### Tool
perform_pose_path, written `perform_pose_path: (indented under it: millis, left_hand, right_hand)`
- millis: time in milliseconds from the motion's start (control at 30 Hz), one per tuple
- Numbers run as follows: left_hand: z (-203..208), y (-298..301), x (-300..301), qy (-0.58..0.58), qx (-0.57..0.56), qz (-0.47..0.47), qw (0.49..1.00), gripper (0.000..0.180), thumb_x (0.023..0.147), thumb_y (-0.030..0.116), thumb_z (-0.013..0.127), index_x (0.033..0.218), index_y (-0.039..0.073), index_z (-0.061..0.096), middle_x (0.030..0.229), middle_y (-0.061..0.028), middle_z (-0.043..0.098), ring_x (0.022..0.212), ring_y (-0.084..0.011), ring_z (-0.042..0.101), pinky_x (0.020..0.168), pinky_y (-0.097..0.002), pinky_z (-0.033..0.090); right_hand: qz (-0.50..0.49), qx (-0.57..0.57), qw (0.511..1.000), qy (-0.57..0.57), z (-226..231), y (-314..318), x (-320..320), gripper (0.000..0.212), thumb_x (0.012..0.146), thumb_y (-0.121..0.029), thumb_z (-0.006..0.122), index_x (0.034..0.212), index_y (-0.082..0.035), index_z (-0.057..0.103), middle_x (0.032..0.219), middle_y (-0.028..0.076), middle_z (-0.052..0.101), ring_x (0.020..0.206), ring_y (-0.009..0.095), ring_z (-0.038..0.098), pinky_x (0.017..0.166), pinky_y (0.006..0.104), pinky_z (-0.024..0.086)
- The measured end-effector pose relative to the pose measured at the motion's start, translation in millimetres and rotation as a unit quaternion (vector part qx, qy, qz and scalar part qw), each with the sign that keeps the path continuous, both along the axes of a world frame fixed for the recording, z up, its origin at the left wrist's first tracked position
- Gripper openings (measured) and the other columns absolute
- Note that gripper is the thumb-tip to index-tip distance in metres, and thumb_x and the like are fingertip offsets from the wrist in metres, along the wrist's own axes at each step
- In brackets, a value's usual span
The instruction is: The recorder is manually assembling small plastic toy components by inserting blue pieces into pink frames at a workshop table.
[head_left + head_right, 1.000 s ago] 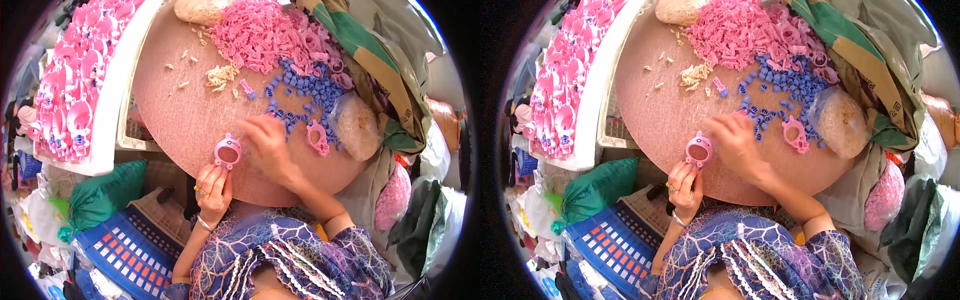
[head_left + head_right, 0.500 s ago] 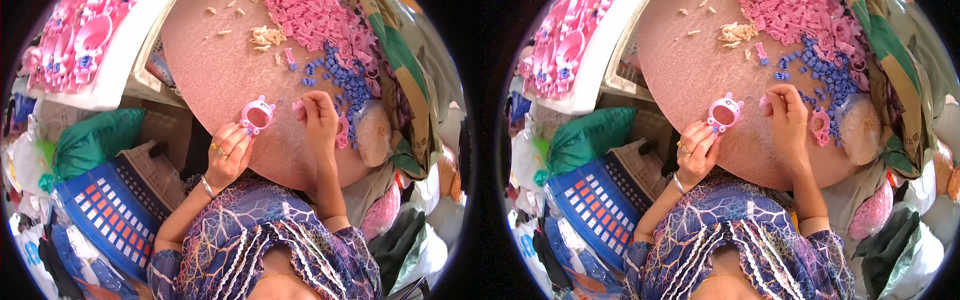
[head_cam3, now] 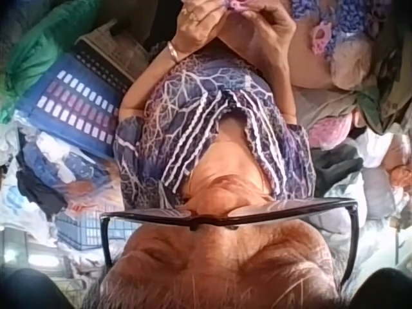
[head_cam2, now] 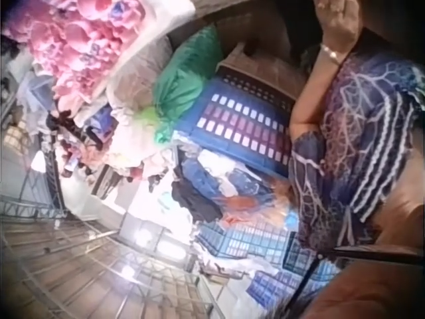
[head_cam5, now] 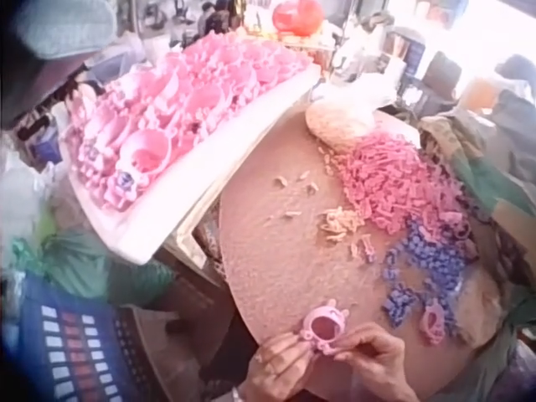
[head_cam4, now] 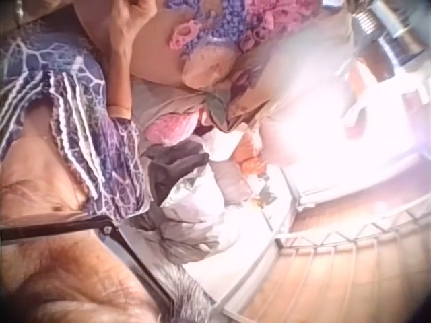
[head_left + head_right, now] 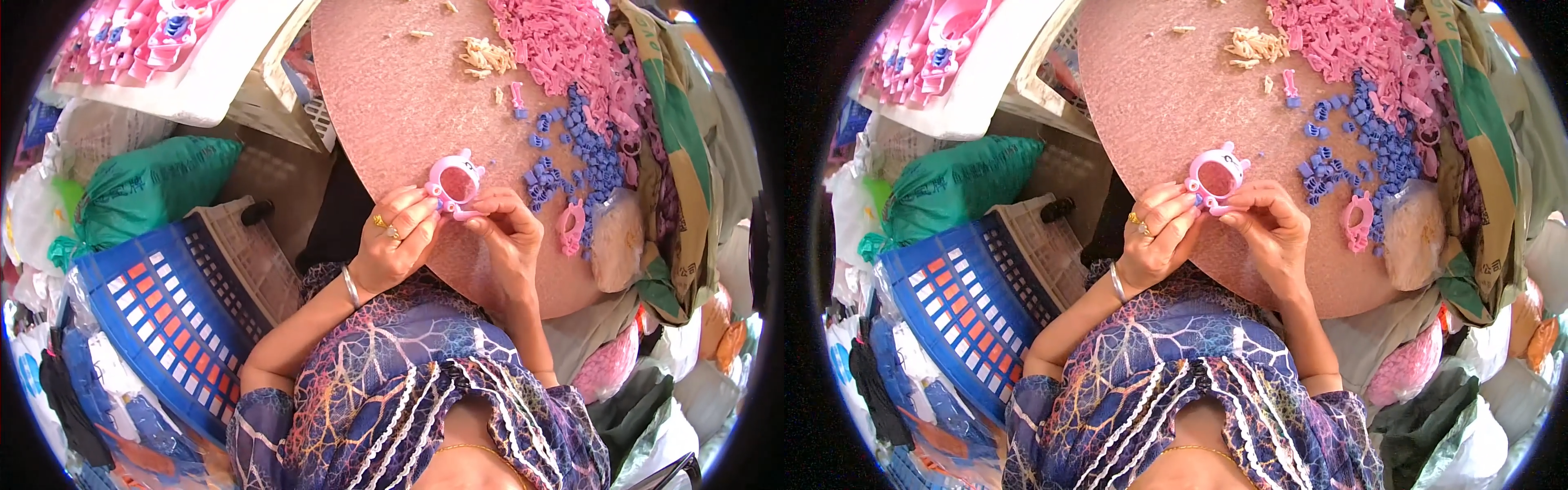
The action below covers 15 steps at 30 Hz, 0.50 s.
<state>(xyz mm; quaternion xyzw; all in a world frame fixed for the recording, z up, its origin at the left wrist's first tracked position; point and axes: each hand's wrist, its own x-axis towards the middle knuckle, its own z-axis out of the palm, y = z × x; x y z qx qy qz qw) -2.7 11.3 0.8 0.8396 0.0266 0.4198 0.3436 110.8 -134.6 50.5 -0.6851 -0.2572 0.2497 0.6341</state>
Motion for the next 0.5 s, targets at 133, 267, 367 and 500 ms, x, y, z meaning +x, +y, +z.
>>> perform_pose_path:
  millis: [133,267,367,500]
  left_hand:
    - [-2,0,1,-0.006,0.0,0.003,1.0,0.02,0.076,0.0,0.078,0.094,-0.003,0.07,0.107,-0.0103,0.066,0.107,-0.0282,0.064,0.091,-0.0424,0.057]
    - [-4,1,0,-0.006,-0.006,-0.005,1.0,0.018,0.077,0.0,0.077,0.093,-0.003,0.07,0.108,-0.0108,0.066,0.108,-0.0286,0.064,0.09,-0.043,0.057]
    - [-7,0,0,-0.008,-0.008,-0.009,1.0,0.017,0.077,0.0,0.076,0.092,-0.003,0.069,0.108,-0.0114,0.066,0.108,-0.0292,0.064,0.09,-0.0436,0.057]
    - [-8,0,0,-0.014,-0.011,-0.012,1.0,0.016,0.077,0.001,0.076,0.09,-0.003,0.069,0.108,-0.0123,0.067,0.108,-0.0301,0.064,0.091,-0.0442,0.057]
  right_hand:
    - [-0.014,-0.03,0.999,0.039,3,2,0,0.019,0.083,0.008,0.074,0.1,0.001,0.069,0.102,0.009,0.066,0.09,0.015,0.066,0.081,0.0265,0.054]
    - [-0.021,-0.055,0.998,0.009,11,8,2,0.019,0.084,0.008,0.073,0.101,0.001,0.069,0.102,0.007,0.066,0.087,0.012,0.067,0.077,0.0237,0.053]
    - [-0.017,-0.08,0.997,0.013,16,12,5,0.019,0.083,0.007,0.074,0.1,0.001,0.069,0.101,0.006,0.066,0.086,0.011,0.066,0.076,0.022,0.052]
    - [0.003,-0.14,0.99,0.016,23,14,13,0.016,0.082,0.005,0.076,0.096,0.001,0.071,0.096,0.005,0.067,0.084,0.008,0.065,0.073,0.0208,0.051]
